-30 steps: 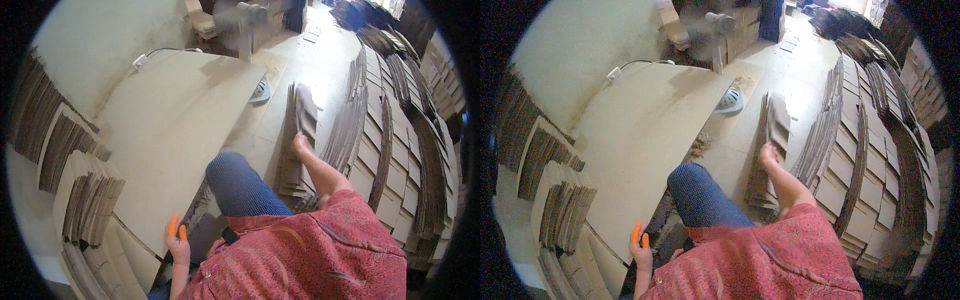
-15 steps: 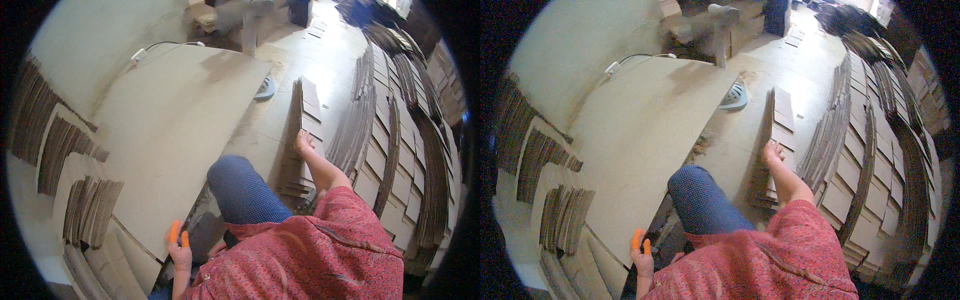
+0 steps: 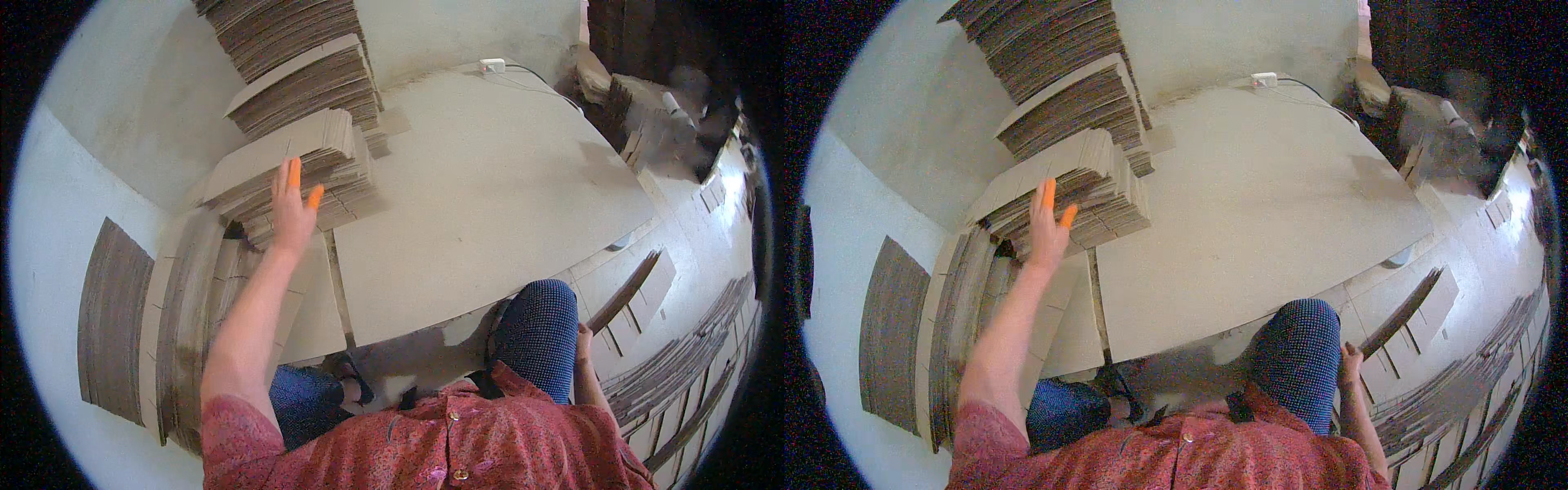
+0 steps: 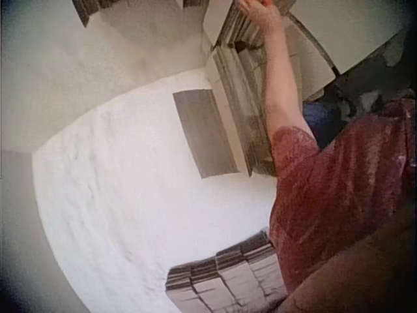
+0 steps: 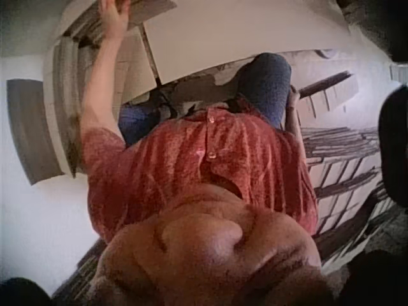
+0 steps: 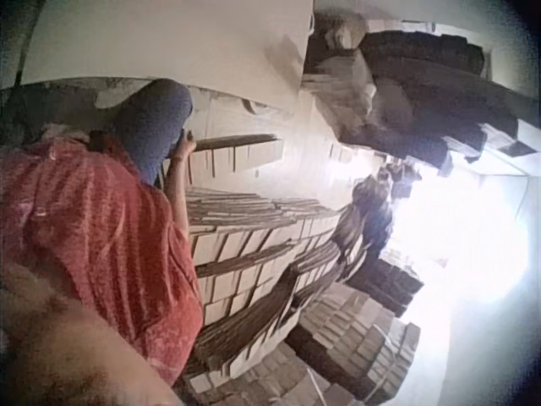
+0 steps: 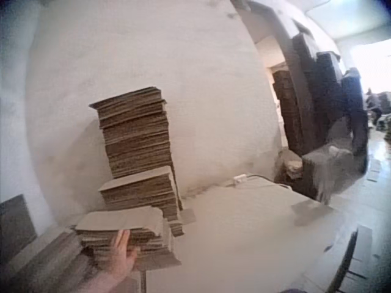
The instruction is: The person sits on the floor and repeatedly folds pre-cut cardboard sheets into multi-compartment dividers. They pick up a flat sheet, fold along scored lines to form upright partitions, and place the finished divider onto a growing stack. The process is repeated continuously with identical units.
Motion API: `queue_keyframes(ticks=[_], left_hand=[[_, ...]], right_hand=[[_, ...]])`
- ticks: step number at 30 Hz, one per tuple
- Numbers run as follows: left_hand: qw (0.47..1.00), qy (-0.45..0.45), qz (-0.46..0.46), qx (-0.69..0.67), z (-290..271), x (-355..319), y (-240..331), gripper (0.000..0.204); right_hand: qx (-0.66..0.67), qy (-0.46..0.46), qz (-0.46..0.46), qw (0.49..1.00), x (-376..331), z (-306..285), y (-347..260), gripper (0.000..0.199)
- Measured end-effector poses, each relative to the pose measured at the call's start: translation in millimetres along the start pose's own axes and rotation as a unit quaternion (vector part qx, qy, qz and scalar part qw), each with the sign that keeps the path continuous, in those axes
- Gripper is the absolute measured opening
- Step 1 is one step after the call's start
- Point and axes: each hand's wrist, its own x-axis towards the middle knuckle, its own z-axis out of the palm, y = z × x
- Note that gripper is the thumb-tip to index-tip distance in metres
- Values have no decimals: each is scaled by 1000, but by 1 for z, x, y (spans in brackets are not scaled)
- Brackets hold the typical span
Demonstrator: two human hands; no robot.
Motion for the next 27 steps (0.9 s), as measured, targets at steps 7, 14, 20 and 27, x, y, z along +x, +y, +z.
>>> queue_keyframes(ticks=[7,14,20,27], left_hand=[[987,-146,13,65,21,71,-50,45],[990,-49,-72,-107,-9,79,-60,17],[965,7,151,-214,-24,-24,51,31],[913,-180,250,-266,-46,-192,112,40]], right_hand=[[13,-43,-19,999,-34,0,-51,30],[82,62,-178,979,-96,41,-240,24],[194,-148,-211,947,-152,90,-326,26],[259,-310,-38,914,-183,146,-326,28]])
